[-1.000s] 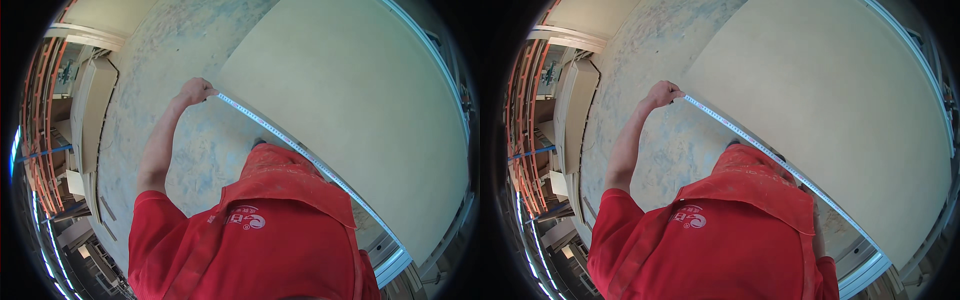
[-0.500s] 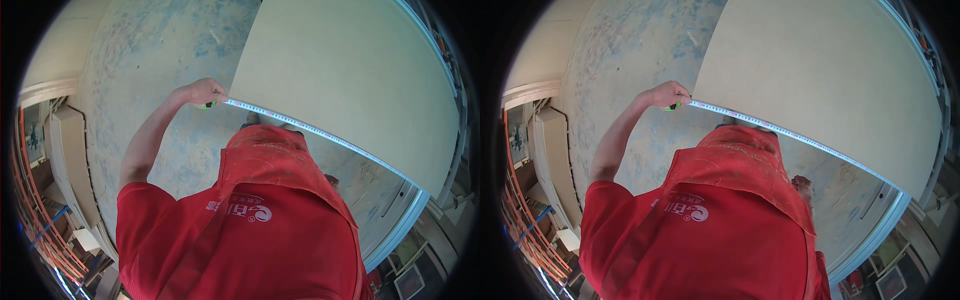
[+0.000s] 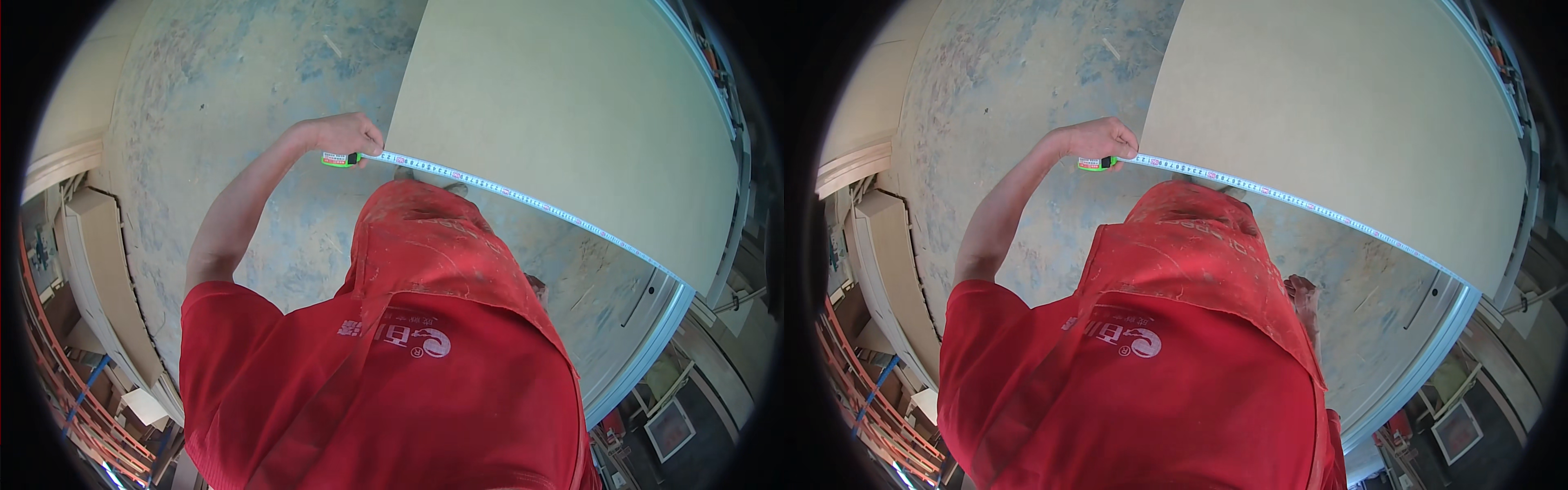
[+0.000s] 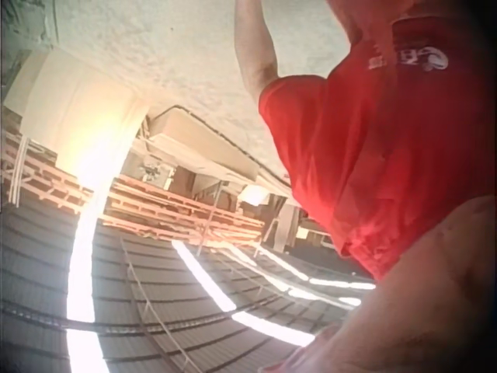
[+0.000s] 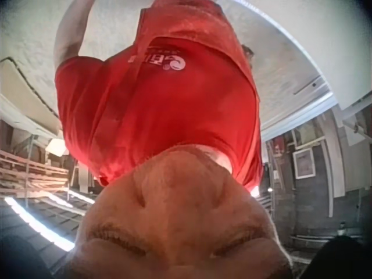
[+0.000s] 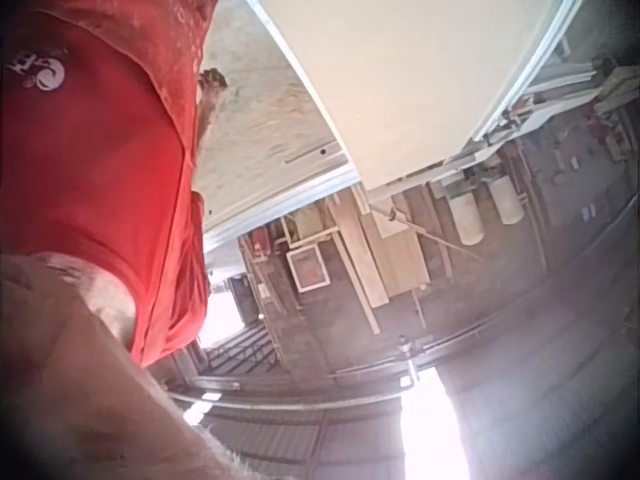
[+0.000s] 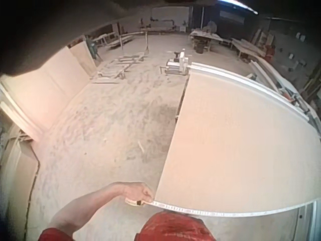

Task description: Measuring and positioning a large wooden panel on a sliding table saw for preparation.

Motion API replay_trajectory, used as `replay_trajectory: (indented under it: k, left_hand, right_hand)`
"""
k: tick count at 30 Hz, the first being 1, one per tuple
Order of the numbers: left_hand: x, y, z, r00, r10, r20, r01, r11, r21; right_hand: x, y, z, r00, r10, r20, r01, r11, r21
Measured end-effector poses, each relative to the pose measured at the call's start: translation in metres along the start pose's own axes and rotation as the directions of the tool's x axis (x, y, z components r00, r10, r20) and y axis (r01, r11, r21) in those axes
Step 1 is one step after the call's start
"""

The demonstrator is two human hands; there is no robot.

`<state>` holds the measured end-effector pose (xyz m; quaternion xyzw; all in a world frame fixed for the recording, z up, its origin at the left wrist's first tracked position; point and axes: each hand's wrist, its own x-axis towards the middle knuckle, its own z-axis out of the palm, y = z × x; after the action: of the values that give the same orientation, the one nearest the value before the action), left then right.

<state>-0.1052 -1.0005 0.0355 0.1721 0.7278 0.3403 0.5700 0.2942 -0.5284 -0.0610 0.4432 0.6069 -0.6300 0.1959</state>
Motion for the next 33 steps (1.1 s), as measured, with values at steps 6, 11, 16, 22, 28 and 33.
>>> replay_trajectory:
  k: [6,11,16,22,28,33]
  left_hand:
    - [-0.003,0.012,-0.002,0.999,-0.036,0.015,0.036,0.999,-0.025]
    - [-0.003,0.013,-0.003,0.999,-0.028,0.026,0.029,0.999,-0.022]
    - [-0.002,0.01,-0.003,0.999,-0.005,0.042,0.006,1.0,-0.024]
    - [0.001,0.006,-0.003,0.999,-0.006,0.045,0.008,0.999,-0.046]
    - [0.002,0.002,-0.003,0.999,0.024,0.048,-0.022,0.999,-0.037]
    - [0.003,0.003,-0.004,0.998,0.021,0.059,-0.019,0.999,-0.037]
  right_hand:
    - [0.016,-0.007,0.002,0.997,0.072,-0.013,-0.073,0.997,-0.038]
    - [0.031,-0.009,0.005,0.99,0.125,-0.068,-0.129,0.99,-0.057]
    - [0.033,-0.015,0.007,0.989,0.133,-0.071,-0.137,0.989,-0.054]
    - [0.035,-0.02,0.008,0.992,0.12,-0.041,-0.123,0.989,-0.077]
    - [0.035,-0.021,0.008,0.994,0.108,-0.011,-0.109,0.99,-0.094]
    - [0.029,-0.026,0.016,0.995,0.103,-0.003,-0.103,0.991,-0.09]
